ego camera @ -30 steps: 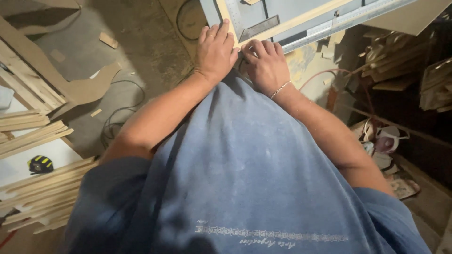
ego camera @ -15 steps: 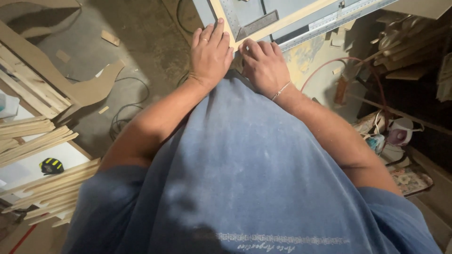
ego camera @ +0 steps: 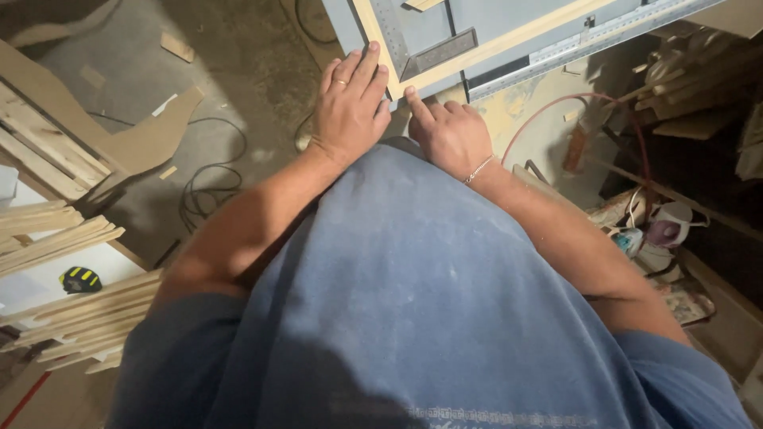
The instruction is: The person is arranging thin wooden strips into a geometric pattern within a jig on a workbench, using a square to ensure proper alignment.
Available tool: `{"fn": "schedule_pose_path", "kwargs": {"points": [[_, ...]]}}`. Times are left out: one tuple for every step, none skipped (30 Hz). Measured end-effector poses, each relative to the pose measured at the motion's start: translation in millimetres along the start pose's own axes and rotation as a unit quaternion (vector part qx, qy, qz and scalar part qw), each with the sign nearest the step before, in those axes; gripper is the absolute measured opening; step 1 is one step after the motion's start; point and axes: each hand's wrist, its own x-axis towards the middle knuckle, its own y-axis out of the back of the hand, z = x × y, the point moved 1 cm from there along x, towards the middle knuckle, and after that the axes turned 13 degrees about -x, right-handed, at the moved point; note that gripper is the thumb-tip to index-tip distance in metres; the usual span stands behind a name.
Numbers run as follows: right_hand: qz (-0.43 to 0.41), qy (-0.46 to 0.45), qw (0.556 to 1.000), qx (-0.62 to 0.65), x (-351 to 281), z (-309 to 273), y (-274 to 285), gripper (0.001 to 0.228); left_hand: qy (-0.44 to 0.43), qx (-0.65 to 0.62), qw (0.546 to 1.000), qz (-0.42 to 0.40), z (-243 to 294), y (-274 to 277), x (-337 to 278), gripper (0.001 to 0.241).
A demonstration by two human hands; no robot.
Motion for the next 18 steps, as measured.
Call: {"fn": "schedule_pose_path", "kwargs": {"points": [[-0.001,0.001,1.0,0.001,1.8,-0.2,2.2,0.05,0.001,0.0,1.0,-0.001,-0.4,0.1,1.9,0.043],[-0.001,-0.001,1.0,0.005,3.5,-0.4,4.8,0.047,-0.002,-0.001,1.0,0.023,-0.5,0.8,3.8,0.031],[-0.001,-0.002,1.0,0.009,4.8,-0.7,7.6,0.045,-0.006,-0.001,0.999,0.047,-0.2,1.6,5.5,0.022],[-0.003,-0.002,1.0,0.009,1.5,-0.9,3.0,0.045,-0.006,-0.002,0.999,0.046,-1.2,2.5,8.3,0.022],[0.0,0.0,1.0,0.004,-2.0,-1.2,-1.1,0.049,-0.014,-0.012,0.998,0.054,-1.7,3.7,10.8,0.017],[0.003,0.002,1.0,-0.002,-4.9,-0.5,-5.5,0.054,-0.023,-0.021,0.997,0.064,-2.5,4.6,14.2,0.015],[0.003,0.002,1.0,-0.004,-5.3,-0.7,-5.6,0.054,-0.022,-0.021,0.997,0.065,-5.0,2.5,14.6,0.015],[0.001,-0.002,1.0,-0.001,-5.3,-1.3,-5.5,0.055,-0.032,-0.034,0.997,0.063,-7.4,1.3,14.5,0.008],[-0.001,-0.006,1.0,0.003,-5.4,-2.0,-5.1,0.056,-0.041,-0.046,0.996,0.06,-9.5,0.3,14.4,0.016],[0.0,-0.006,1.0,0.002,-5.5,-2.5,-5.8,0.056,-0.041,-0.046,0.996,0.061,-11.5,-1.4,14.8,0.016],[-0.01,-0.004,1.0,0.001,-5.9,-2.9,-6.4,0.058,-0.048,-0.049,0.996,0.064,-12.9,-2.9,15.2,0.023],[-0.02,-0.005,1.0,0.0,-6.4,-2.8,-6.4,0.059,-0.056,-0.052,0.995,0.067,-14.1,-4.3,16.8,0.03],[-0.019,-0.006,1.0,-0.002,-6.3,-3.2,-5.8,0.059,-0.059,-0.052,0.995,0.068,-14.3,-3.3,17.5,0.03],[-0.039,-0.015,0.999,0.004,-6.3,-3.1,-6.0,0.057,-0.066,-0.057,0.994,0.067,-14.4,-2.8,18.4,0.028],[-0.059,-0.023,0.998,0.01,-6.5,-3.3,-6.0,0.055,-0.073,-0.062,0.993,0.066,-14.3,-2.1,19.0,0.027],[-0.057,-0.025,0.998,0.007,-7.4,-4.0,-9.8,0.055,-0.077,-0.062,0.993,0.068,-14.1,-2.2,18.0,0.027],[-0.062,-0.031,0.998,0.006,-8.4,-4.8,-13.8,0.059,-0.071,-0.05,0.995,0.052,-14.0,-2.7,17.0,0.03],[-0.067,-0.037,0.997,0.006,-10.6,-5.9,-17.9,0.062,-0.064,-0.039,0.997,0.035,-13.3,-3.6,15.0,0.035]]}}
